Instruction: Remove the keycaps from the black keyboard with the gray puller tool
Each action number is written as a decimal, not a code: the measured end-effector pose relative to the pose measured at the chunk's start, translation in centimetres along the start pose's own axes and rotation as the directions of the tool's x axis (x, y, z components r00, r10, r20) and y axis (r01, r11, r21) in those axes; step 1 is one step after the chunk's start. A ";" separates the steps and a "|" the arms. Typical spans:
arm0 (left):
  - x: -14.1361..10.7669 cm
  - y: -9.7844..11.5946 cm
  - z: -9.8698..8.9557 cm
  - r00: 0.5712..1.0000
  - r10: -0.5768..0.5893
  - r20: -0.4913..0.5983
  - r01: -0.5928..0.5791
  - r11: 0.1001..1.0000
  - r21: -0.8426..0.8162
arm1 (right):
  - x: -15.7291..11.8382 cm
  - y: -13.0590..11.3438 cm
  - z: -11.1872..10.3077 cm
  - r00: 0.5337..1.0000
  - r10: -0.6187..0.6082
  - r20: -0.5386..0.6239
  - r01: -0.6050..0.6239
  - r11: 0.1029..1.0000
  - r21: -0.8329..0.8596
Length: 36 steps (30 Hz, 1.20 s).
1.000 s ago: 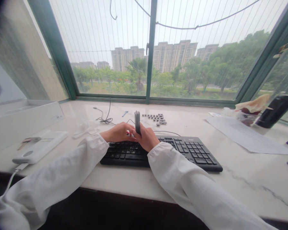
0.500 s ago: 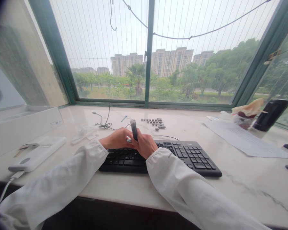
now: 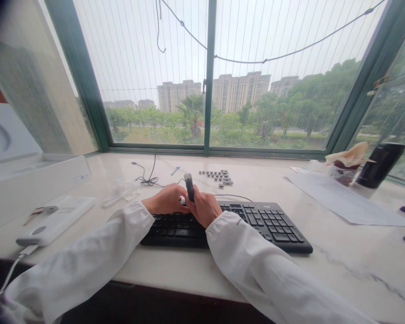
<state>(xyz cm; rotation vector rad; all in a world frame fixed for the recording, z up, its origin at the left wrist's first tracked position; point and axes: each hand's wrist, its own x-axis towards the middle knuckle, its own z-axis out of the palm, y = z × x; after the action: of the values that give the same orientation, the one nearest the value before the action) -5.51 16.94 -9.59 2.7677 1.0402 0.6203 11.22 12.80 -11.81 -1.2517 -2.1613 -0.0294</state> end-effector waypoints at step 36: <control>-0.6 0.7 -0.3 0.964 0.079 -0.255 -0.104 0.991 -0.088 | 0.9 2.5 -3.0 0.968 0.251 -0.011 -0.241 0.939 0.244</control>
<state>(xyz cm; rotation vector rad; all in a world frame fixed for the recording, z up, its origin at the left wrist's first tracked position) -5.56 16.04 -9.36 2.7116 0.8974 1.0299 14.36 13.89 -9.63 -1.3534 -1.8912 0.3007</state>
